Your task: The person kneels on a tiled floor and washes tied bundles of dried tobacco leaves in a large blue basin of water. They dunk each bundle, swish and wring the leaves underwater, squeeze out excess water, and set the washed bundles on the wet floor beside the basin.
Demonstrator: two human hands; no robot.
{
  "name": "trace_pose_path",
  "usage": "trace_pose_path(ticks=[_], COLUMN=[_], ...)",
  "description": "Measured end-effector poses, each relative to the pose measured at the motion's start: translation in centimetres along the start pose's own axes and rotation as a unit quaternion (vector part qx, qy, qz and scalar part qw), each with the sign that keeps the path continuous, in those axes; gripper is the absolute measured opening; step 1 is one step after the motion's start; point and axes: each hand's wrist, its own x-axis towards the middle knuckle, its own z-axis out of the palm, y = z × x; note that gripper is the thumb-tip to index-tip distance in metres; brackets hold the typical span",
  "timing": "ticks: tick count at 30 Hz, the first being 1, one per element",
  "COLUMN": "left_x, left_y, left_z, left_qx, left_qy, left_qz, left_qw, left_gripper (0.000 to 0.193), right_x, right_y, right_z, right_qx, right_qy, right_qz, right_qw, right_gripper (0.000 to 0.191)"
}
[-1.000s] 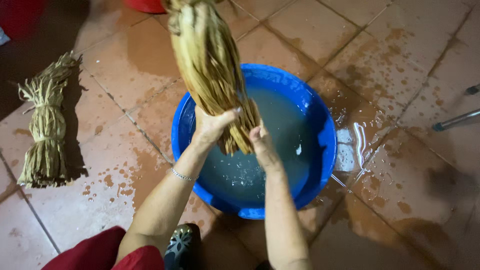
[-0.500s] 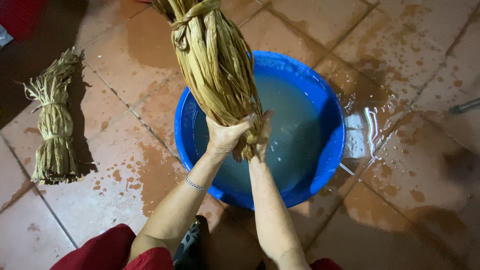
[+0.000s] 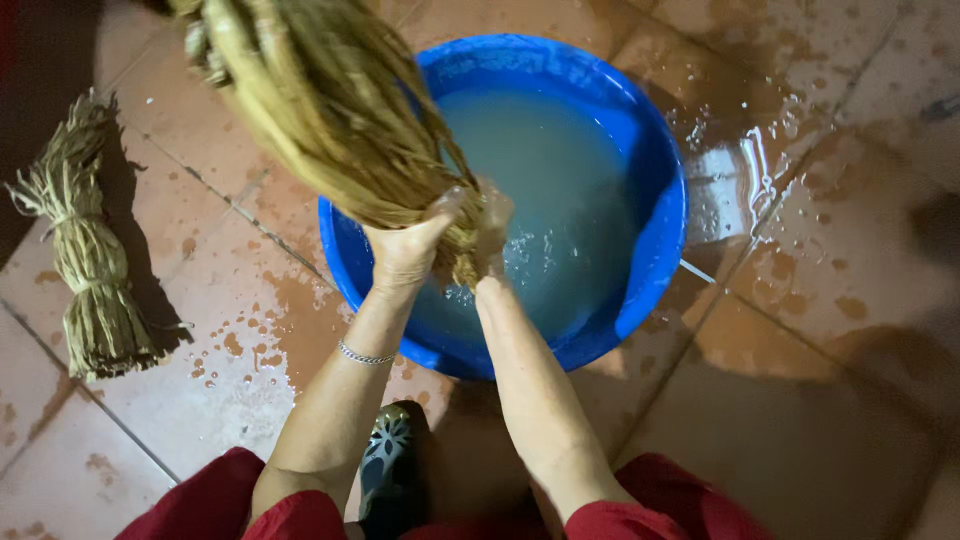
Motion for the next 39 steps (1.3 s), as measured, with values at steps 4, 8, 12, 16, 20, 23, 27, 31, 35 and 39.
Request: trace_pose_path(ticks=[4,8,12,16,20,23,27,31,35,39], left_x=[0.2,1.8,4.6,5.3,1.5,-0.7,-2.6,-3.2,-3.7,-4.0], left_y=[-0.1,-0.1,-0.7,-2.4,-4.8,-5.9,-6.2,-5.9,-5.3,-4.3], left_z=[-1.3,-2.3,-3.2,-2.5,-0.5,0.4,0.8,1.0,0.6,-0.1], left_qx=[-0.024,-0.107,-0.071,-0.028,0.088,0.043,0.012,0.062,0.066,0.111], left_qy=[0.03,0.021,0.122,0.126,0.067,0.015,-0.016,-0.07,-0.086,-0.071], left_qz=[0.013,0.052,0.096,0.145,0.048,-0.03,-0.08,-0.045,-0.024,-0.033], left_qw=[0.999,0.993,0.985,0.981,0.993,0.998,0.997,0.995,0.994,0.991], left_gripper=[0.054,0.065,0.071,0.064,0.049,0.045,0.043,0.042,0.041,0.036], right_x=[0.4,0.3,-2.3,-3.6,-2.1,-1.1,-1.4,-1.9,-1.7,-0.8], right_y=[0.8,-2.1,-6.0,-6.5,-5.9,-5.7,-5.8,-5.8,-4.2,-1.7], right_z=[1.7,4.6,7.4,9.2,7.5,5.6,4.9,4.5,3.1,1.9], right_qx=[0.021,-0.077,0.058,0.156,0.18,0.173,0.171,0.187,0.154,0.218], right_qy=[-0.034,0.042,0.108,0.077,0.086,0.069,0.113,0.111,0.123,0.119], right_qz=[-0.012,0.094,0.209,0.288,0.162,0.112,0.1,0.092,0.077,0.071], right_qw=[0.999,0.992,0.97,0.942,0.966,0.976,0.974,0.972,0.977,0.966], right_gripper=[0.059,0.077,0.084,0.083,0.082,0.076,0.076,0.068,0.05,0.04])
